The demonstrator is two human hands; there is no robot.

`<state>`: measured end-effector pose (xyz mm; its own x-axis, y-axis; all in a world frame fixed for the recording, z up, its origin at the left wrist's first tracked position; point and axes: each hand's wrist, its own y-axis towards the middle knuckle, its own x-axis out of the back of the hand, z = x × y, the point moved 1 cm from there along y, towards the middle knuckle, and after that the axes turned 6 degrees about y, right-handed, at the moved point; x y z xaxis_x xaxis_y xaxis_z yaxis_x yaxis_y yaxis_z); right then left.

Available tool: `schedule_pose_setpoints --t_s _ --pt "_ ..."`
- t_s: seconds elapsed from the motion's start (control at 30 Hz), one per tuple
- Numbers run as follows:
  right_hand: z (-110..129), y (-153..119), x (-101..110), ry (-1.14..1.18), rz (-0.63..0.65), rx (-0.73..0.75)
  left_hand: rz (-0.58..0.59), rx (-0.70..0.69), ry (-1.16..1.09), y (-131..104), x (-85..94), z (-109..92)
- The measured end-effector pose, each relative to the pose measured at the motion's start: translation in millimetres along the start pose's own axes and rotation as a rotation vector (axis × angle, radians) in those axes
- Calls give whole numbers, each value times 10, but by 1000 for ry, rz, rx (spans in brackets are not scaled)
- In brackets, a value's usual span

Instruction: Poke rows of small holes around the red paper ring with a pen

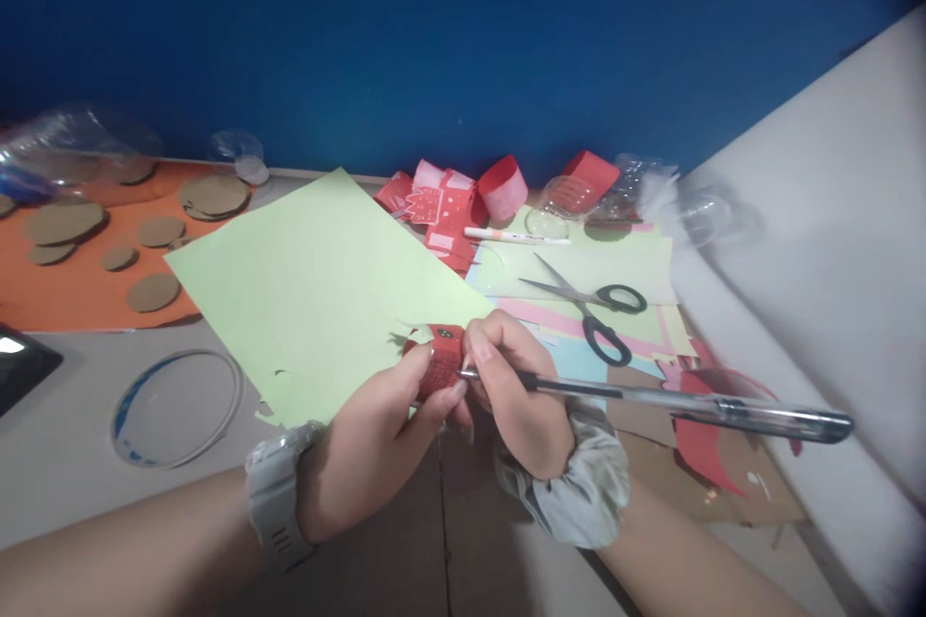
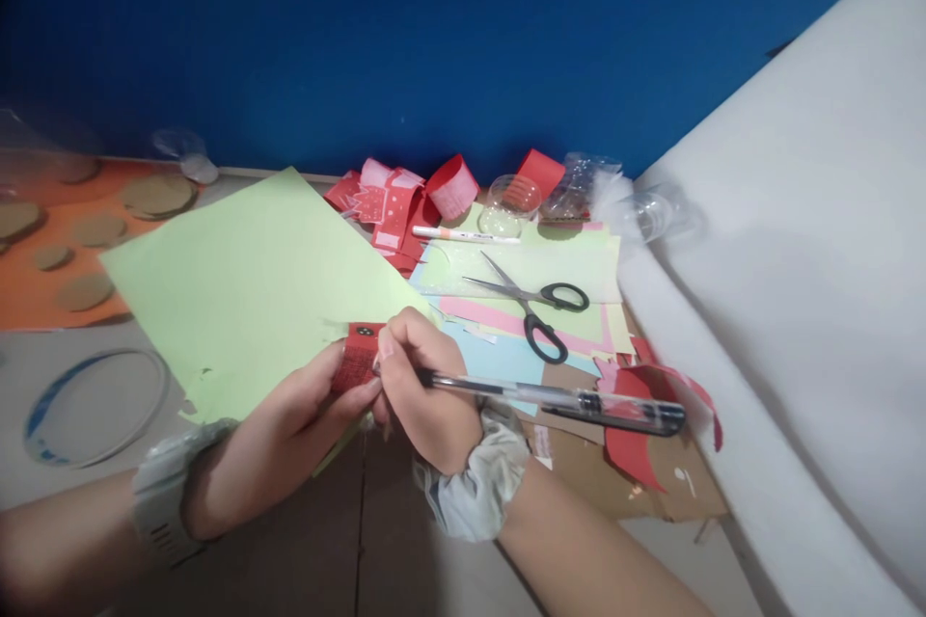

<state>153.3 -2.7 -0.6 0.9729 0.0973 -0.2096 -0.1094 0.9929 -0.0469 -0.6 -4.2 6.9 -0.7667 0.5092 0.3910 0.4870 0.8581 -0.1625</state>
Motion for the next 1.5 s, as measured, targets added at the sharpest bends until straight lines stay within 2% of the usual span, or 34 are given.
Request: schedule_pose_setpoints --t_s 0.1,0.27,0.47,0.63,0.8,1.0,1.17,1.33,1.43,1.5 --pt "-4 3 3 15 -19 8 2 8 -9 -2 -2 -2" --pt "-2 1 24 -45 35 30 11 16 -21 7 -4 -4" --pt "8 2 16 -36 -5 -15 3 13 -24 15 10 -18" --pt "24 7 24 -76 53 44 6 12 -21 13 2 -10" --pt "14 10 24 -74 12 21 -16 18 -6 13 -8 6" --pt "11 2 27 -72 77 51 -24 11 -9 3 -6 -7" --pt "3 0 28 -69 15 36 -34 21 7 14 0 -9" --pt "18 5 30 -75 67 22 -31 4 15 11 1 3" --pt "4 6 34 -63 10 56 -25 6 -11 14 1 9" --pt "-8 -3 39 -89 -58 151 -31 -13 -23 16 4 9"
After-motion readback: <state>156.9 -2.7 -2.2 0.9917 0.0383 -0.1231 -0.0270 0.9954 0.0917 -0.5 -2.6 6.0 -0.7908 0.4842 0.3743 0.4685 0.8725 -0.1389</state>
